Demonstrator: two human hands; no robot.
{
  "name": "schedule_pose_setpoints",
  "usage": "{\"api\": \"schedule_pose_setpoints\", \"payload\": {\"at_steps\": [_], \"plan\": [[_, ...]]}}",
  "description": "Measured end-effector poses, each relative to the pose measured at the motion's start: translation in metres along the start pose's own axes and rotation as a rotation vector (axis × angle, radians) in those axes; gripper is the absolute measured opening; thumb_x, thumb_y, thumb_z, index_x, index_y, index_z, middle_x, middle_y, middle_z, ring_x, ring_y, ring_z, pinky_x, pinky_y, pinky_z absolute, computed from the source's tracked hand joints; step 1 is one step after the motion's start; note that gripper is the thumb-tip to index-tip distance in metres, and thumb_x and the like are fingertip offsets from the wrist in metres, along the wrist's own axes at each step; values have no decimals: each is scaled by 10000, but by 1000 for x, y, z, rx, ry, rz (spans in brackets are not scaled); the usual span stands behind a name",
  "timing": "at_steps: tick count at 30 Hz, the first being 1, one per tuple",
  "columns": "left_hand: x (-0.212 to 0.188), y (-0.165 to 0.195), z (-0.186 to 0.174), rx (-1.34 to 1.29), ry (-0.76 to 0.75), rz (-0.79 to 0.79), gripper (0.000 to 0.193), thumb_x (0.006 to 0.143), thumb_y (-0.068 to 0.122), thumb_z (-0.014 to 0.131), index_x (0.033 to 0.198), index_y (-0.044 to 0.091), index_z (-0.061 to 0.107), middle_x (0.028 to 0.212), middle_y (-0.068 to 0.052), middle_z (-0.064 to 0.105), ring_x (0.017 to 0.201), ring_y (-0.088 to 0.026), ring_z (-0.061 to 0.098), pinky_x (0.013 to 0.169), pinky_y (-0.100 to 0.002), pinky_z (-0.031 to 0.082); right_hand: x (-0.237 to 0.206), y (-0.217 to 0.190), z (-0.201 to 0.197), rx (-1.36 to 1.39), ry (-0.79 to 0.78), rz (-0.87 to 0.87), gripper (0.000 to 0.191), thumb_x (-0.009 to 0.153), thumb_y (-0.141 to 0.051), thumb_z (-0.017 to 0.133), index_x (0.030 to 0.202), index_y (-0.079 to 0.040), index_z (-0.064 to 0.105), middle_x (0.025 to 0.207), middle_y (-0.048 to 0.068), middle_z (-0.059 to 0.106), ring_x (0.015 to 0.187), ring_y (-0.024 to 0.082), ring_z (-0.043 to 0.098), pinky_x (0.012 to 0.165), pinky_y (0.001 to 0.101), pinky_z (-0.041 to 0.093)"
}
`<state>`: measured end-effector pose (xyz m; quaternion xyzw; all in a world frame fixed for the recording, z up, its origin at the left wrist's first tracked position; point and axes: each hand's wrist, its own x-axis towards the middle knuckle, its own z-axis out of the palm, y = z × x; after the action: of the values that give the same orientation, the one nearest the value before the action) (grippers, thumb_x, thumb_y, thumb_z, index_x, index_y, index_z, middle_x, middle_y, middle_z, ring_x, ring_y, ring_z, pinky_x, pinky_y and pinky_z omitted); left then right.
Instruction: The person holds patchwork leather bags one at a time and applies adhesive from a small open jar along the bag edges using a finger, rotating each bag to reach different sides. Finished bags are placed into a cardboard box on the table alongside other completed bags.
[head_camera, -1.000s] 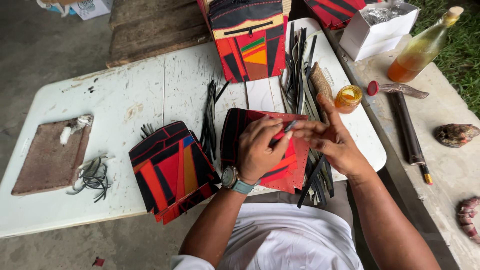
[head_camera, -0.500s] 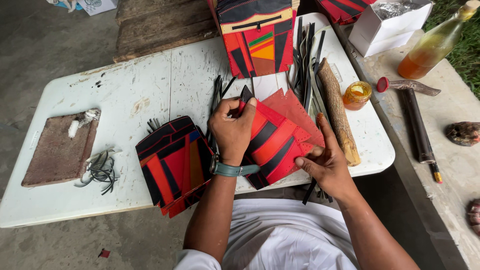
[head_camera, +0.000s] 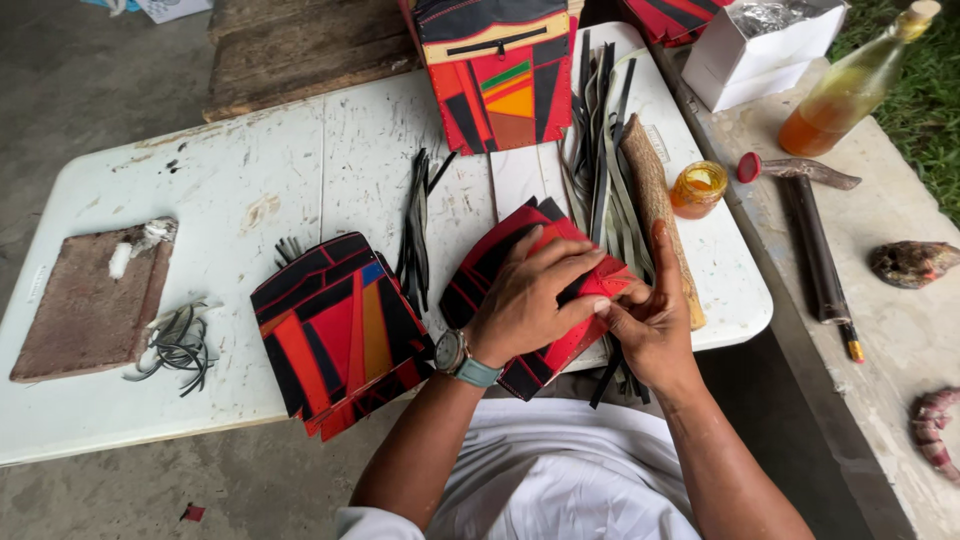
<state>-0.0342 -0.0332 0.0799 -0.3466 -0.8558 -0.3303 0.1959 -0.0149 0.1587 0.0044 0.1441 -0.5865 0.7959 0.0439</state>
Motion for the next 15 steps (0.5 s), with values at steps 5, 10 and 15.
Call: {"api": "schedule_pose_setpoints", "payload": {"at_steps": [5,10,15], "plan": [[-8,-13,15,-37,45,-26,339,905,340,781,1075,53,721,1008,-82,728,991,-256,697,1174,-527,412,7,-8,2,-38,8,-17,1016,917,95,660,1682,-170,47,1103,77,720,979,109,678,892,286,561],[-14,-17,24,-10,142,-28,279,901,297,796,1011,52,723,938,-81,703,946,-279,679,1122,-483,460,56,-60,-61,-1173,183,-330,428,880,-79,842,1276,-95,681,1140,81,666,1062,248,670,922,358,535],[-9,-14,26,-54,190,-2,246,872,239,803,974,43,695,925,-86,684,948,-298,669,1057,-454,504,126,-74,-106,-1846,-12,-201,381,733,-361,842,1097,-263,784,1283,70,587,1203,330,480,993,484,349]]}}
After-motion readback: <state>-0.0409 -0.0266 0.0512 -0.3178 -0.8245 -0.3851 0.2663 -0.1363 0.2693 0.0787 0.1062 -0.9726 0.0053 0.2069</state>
